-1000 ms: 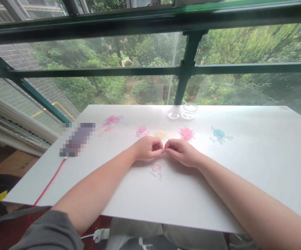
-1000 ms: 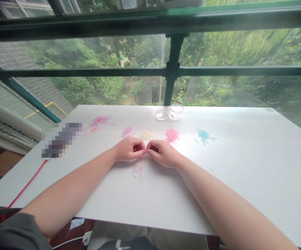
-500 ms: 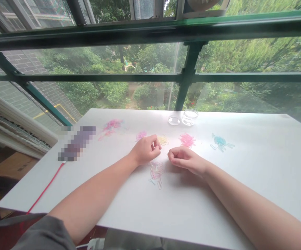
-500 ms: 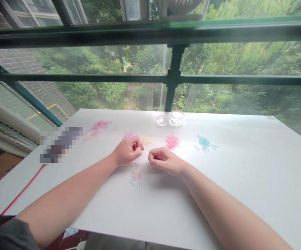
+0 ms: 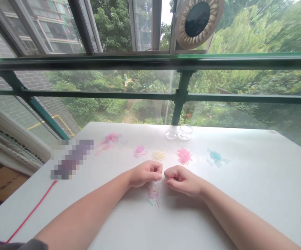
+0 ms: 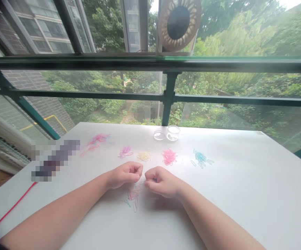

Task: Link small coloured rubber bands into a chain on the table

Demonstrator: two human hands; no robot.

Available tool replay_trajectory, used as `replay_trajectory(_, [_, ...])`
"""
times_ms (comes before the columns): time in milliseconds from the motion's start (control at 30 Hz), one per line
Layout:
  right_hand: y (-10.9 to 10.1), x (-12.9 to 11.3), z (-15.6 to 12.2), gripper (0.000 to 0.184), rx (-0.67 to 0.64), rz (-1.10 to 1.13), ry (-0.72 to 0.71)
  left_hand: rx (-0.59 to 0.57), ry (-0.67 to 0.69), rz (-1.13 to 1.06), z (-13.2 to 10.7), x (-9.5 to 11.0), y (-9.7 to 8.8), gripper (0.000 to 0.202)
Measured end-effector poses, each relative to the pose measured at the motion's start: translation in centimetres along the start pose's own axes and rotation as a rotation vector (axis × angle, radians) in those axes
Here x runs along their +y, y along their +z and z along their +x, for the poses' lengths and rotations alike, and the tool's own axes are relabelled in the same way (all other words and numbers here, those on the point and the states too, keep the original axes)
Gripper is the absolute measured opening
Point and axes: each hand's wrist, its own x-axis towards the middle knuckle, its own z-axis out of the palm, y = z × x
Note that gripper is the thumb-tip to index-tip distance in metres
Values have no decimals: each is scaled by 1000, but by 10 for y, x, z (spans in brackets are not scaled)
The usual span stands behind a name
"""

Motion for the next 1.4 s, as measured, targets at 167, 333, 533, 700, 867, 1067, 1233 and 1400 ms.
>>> replay_trajectory(167, [0, 4, 0, 29, 4, 76, 15, -34, -28, 196, -2, 5, 3, 43])
replay_trajectory(333, [-1, 4, 1, 34, 9, 125, -37, -42, 0, 143, -1, 2, -2, 48])
replay_trajectory(533, [-3, 2, 1, 37, -31, 178, -1, -6, 115, -90, 0, -4, -12, 50])
replay_trajectory(700, [-1, -1, 0, 35, -20, 83, 62, 28, 151, -51, 1, -8, -13, 51])
replay_trajectory(867, [-1, 3, 1, 36, -15, 65, -16, 158, 155, 317, 1, -9, -8, 55])
replay_trajectory(1067, [-2, 4, 2, 33, -31, 30, -35, 244, 265, 655, 1, -6, -9, 61])
replay_trajectory(1233, [0, 0, 2, 25, 1, 53, 62, 208, 299, 766, 0, -5, -10, 59])
replay_trajectory(1400, [1, -2, 2, 27, 49, 49, 66, 194, 325, 845, 0, -5, -11, 53])
